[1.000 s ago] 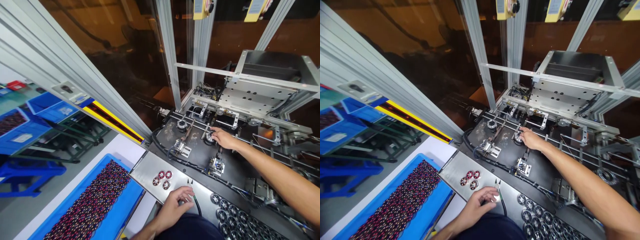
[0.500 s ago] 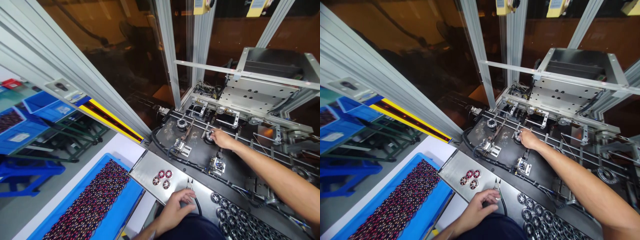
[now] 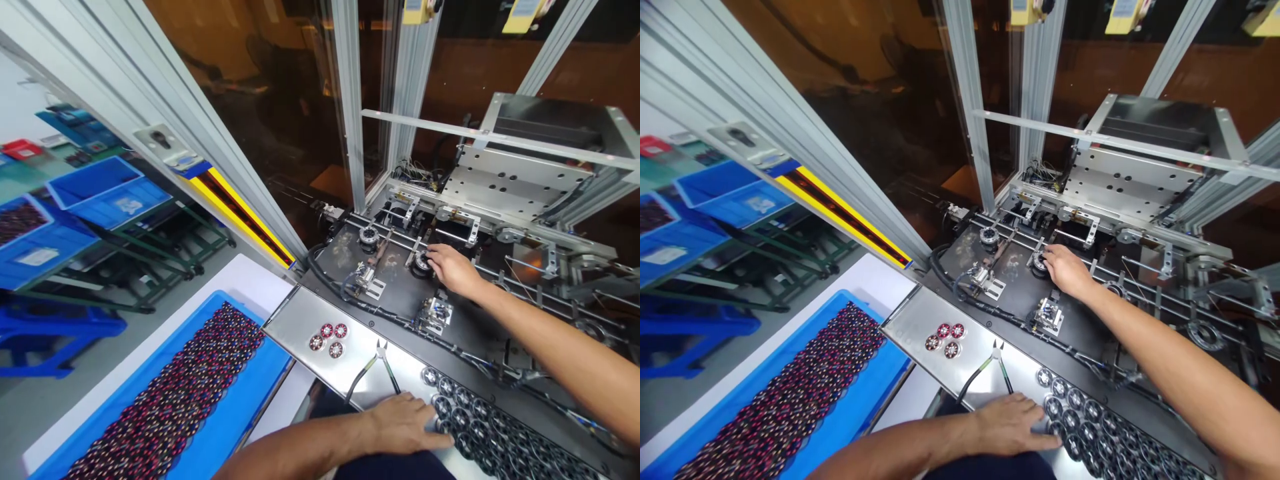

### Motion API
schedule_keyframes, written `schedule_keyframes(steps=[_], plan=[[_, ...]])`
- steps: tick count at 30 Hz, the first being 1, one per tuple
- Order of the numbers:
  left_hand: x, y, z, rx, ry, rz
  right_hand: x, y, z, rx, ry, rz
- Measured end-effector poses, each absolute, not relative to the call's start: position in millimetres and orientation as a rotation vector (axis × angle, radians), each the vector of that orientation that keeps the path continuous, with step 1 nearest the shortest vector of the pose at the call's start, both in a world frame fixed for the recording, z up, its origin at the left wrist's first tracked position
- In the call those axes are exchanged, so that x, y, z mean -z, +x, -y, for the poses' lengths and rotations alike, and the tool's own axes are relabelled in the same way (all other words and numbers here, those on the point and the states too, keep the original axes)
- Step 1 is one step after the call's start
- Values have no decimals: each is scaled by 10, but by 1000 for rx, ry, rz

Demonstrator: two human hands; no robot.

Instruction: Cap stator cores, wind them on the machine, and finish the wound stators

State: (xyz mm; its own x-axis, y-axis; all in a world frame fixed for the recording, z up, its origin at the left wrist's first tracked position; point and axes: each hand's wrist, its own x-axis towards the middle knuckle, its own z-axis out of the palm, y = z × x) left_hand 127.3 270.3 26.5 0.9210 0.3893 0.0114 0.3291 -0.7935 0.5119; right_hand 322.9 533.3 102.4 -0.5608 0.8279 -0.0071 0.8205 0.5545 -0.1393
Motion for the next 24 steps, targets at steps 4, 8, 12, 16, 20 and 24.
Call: schedule_keyframes(steps=[4,8,12,16,20,24], plan=[[-280,1238,-2595,-137,2671,-492,-1005,3418,-5124,-178,-1286,2837],[-257,1226,-2535,-139,2672,-569,-939,3422,-5094,-153,-1241,2854],[-173,1273,-2521,-151,2601,-631,-1187,3334,-5096,-85,-1223,2746],[-240,1266,-2578,-237,2427,-696,-1786,3379,-4636,66,-1241,2440],[-733,1068,-2693,-437,2128,-897,-2094,3374,-3591,-150,-1095,2338],[-1378,827,-2802,-587,1912,-847,-1906,3174,-2730,-645,-961,2413]])
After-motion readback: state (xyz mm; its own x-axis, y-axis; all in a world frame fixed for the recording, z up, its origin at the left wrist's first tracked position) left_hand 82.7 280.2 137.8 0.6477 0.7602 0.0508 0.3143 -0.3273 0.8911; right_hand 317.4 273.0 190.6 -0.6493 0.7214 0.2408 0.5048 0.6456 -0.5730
